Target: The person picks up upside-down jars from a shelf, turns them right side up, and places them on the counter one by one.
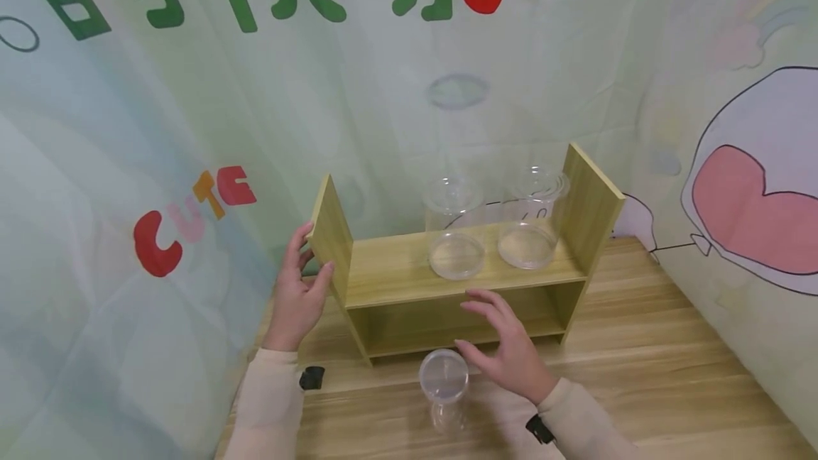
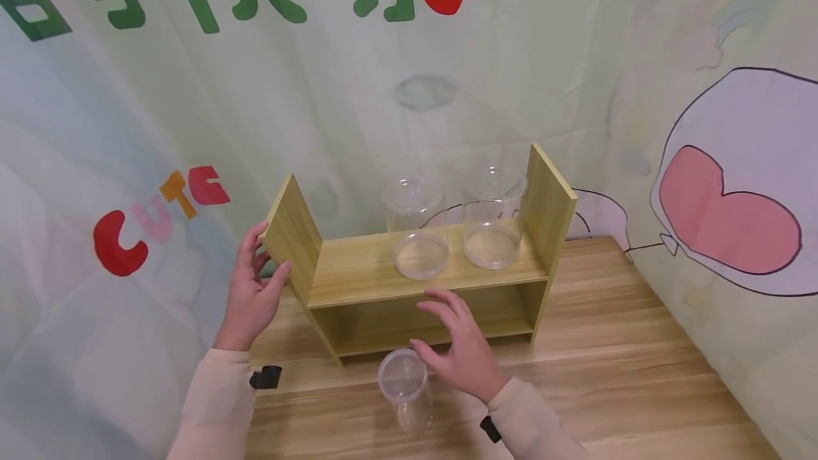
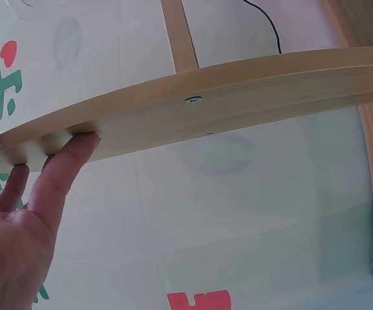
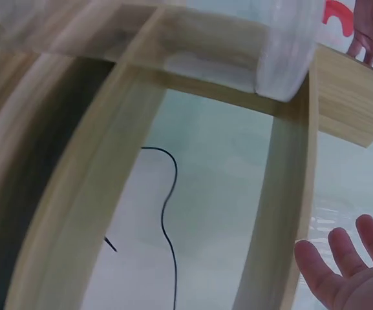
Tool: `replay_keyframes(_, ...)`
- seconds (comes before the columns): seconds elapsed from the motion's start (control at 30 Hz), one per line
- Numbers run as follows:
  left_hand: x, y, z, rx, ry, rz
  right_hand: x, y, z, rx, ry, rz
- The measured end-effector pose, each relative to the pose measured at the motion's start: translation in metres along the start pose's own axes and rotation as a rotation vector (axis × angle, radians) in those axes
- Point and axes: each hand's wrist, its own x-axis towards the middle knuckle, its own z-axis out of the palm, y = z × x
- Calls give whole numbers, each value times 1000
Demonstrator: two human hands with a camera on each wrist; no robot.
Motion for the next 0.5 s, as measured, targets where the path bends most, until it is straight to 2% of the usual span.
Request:
replay_keyframes(0.3,-3,1,-2,25,5,-1,23,-4,-13,-56,58,-50)
replay_keyframes(0.5,-1,1,-1,20,-3,23,42,-5,-23,-95,123,-127)
